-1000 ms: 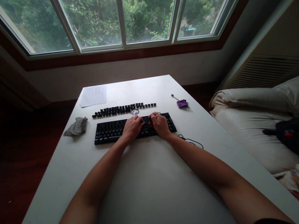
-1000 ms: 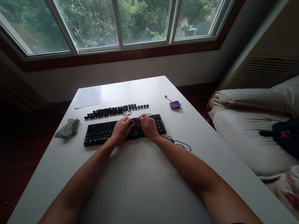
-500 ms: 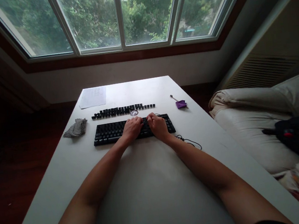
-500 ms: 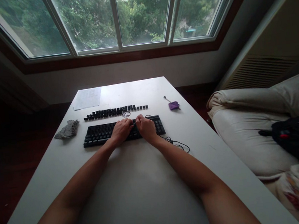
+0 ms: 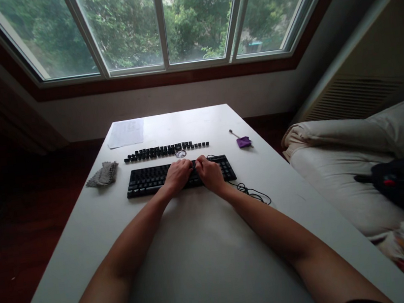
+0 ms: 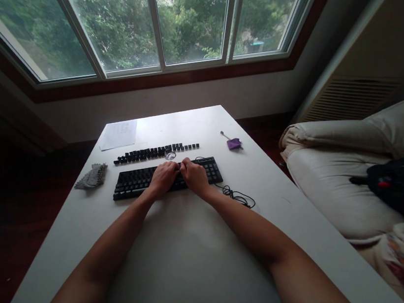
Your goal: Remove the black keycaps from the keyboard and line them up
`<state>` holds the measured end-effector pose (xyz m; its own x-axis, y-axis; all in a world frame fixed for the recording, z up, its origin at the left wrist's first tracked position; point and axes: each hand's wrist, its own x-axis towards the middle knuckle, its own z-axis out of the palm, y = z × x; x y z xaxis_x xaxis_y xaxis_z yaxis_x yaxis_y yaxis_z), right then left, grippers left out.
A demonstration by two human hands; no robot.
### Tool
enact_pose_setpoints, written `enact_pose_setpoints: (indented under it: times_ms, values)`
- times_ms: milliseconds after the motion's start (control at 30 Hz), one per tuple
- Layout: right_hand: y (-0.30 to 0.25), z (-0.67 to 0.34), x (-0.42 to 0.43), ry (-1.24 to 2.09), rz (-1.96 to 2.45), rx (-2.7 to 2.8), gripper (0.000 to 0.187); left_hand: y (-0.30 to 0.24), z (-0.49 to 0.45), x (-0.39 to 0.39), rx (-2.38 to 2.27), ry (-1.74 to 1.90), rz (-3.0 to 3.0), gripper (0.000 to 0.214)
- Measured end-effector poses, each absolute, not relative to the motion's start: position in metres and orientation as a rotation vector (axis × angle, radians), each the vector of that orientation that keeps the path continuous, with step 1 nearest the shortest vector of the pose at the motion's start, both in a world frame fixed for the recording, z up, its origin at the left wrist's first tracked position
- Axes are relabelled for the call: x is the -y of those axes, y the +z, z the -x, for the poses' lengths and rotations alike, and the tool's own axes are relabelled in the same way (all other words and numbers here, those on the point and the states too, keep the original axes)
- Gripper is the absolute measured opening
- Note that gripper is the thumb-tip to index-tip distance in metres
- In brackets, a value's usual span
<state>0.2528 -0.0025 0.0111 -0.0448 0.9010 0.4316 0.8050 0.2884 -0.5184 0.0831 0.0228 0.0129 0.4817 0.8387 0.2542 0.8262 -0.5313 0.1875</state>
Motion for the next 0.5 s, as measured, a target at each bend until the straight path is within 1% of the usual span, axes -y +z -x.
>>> enact_pose_setpoints:
  times_ms: [267, 400, 500]
  values:
    - [0.0033, -0.2618, -0.0051, 0.375, 1.412, 1.784, 0.025, 0.0115, -0.0806, -0.0216, -1.467, 0.598, -2.579, 0.016]
    - [0.0052, -0.2581, -0.0028, 0.371, 1.422, 1.767, 0.025, 0.0094, -0.0812, -0.0215, -1.492, 0.627, -2.554, 0.015]
    - [0.006, -0.2587, -0.0028, 0.314, 1.452, 1.721, 0.025, 0.0087, -0.0814, -0.0222, -1.489, 0.733, -2.477, 0.015]
